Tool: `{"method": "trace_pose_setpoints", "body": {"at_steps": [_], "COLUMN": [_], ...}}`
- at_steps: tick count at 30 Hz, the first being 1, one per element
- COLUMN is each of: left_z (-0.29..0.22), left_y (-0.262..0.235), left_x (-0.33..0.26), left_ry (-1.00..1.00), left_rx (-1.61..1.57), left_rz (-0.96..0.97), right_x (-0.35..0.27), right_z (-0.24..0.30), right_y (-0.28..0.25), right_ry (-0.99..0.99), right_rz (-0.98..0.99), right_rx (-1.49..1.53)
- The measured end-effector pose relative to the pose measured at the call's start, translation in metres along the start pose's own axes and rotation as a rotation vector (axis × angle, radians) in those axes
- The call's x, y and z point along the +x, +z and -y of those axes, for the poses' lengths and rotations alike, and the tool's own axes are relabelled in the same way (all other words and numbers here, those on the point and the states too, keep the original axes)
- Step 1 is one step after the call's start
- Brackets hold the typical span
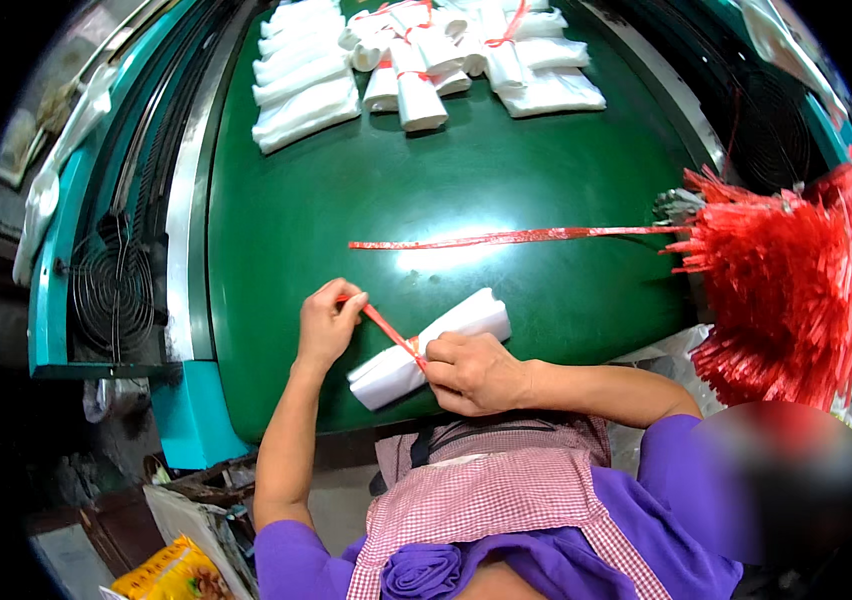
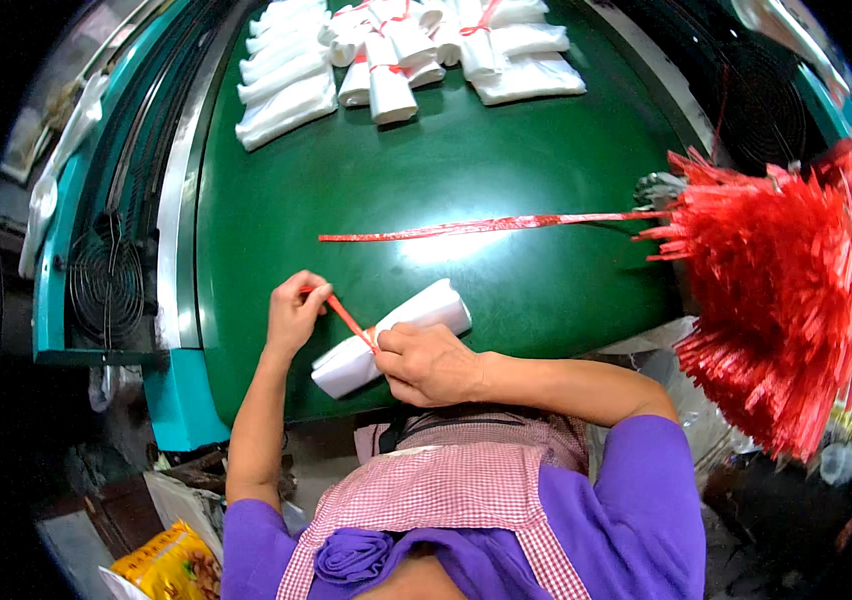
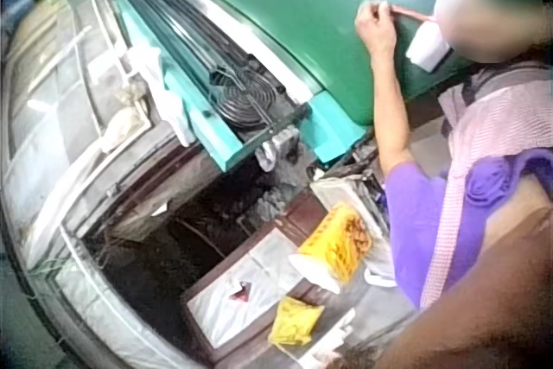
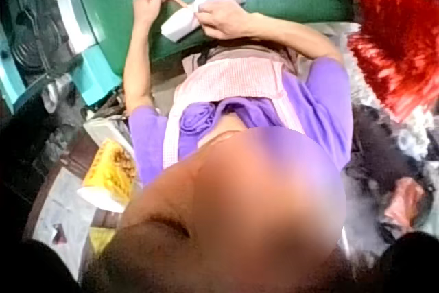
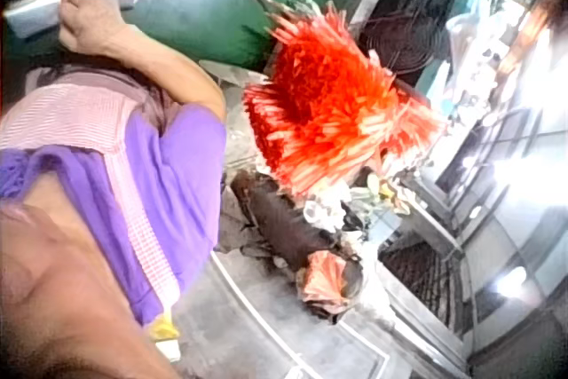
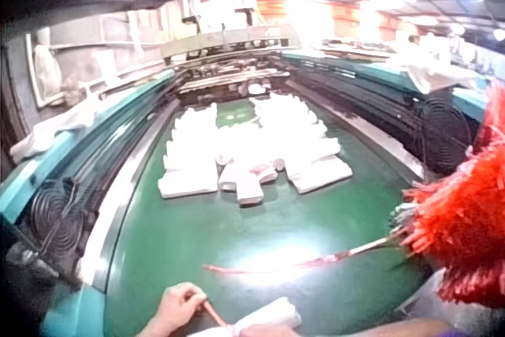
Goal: The person folds white rectangular sheets on a green table, rolls them into bundles, and ties them with red plastic strips. The finished bundles are stacked on the table as the process continues.
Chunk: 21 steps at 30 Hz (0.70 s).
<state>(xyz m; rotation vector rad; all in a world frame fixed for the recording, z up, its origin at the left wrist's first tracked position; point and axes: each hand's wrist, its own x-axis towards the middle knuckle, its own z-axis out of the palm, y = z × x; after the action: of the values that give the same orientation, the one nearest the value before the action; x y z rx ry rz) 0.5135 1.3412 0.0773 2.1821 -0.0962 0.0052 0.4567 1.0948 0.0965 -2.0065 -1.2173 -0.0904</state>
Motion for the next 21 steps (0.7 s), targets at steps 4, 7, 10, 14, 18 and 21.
{"method": "trace_pose_setpoints", "body": {"at_steps": [4, 7, 10, 14, 18, 21], "left_z": [0.025, 0.05, 0.077, 0.079, 0.081, 0.084], "left_y": [-0.006, -0.031, -0.046, -0.04, -0.043, -0.042], "left_x": [0.016, 0.03, 0.043, 0.051, 0.054, 0.055], "left_ry": [0.239, 0.2, 0.014, 0.064, -0.03, -0.008], "left_rx": [0.351, 0.435, 0.286, 0.441, 0.251, 0.222], "left_rz": [-0.204, -0.37, -0.448, -0.542, -0.518, -0.54], "right_x": [0.028, 0.04, 0.057, 0.137, 0.24, 0.291], "right_z": [-0.02, -0.051, -0.079, -0.141, -0.191, -0.234], "right_y": [-0.022, -0.03, -0.044, -0.113, -0.157, -0.098], "right_ry": [0.024, 0.074, 0.09, 0.095, -0.022, 0.064], "right_rz": [0.27, 0.295, 0.265, -0.344, -0.624, -0.373], "right_rx": [-0.385, -0.3, -0.317, -0.759, -0.928, -0.662]}}
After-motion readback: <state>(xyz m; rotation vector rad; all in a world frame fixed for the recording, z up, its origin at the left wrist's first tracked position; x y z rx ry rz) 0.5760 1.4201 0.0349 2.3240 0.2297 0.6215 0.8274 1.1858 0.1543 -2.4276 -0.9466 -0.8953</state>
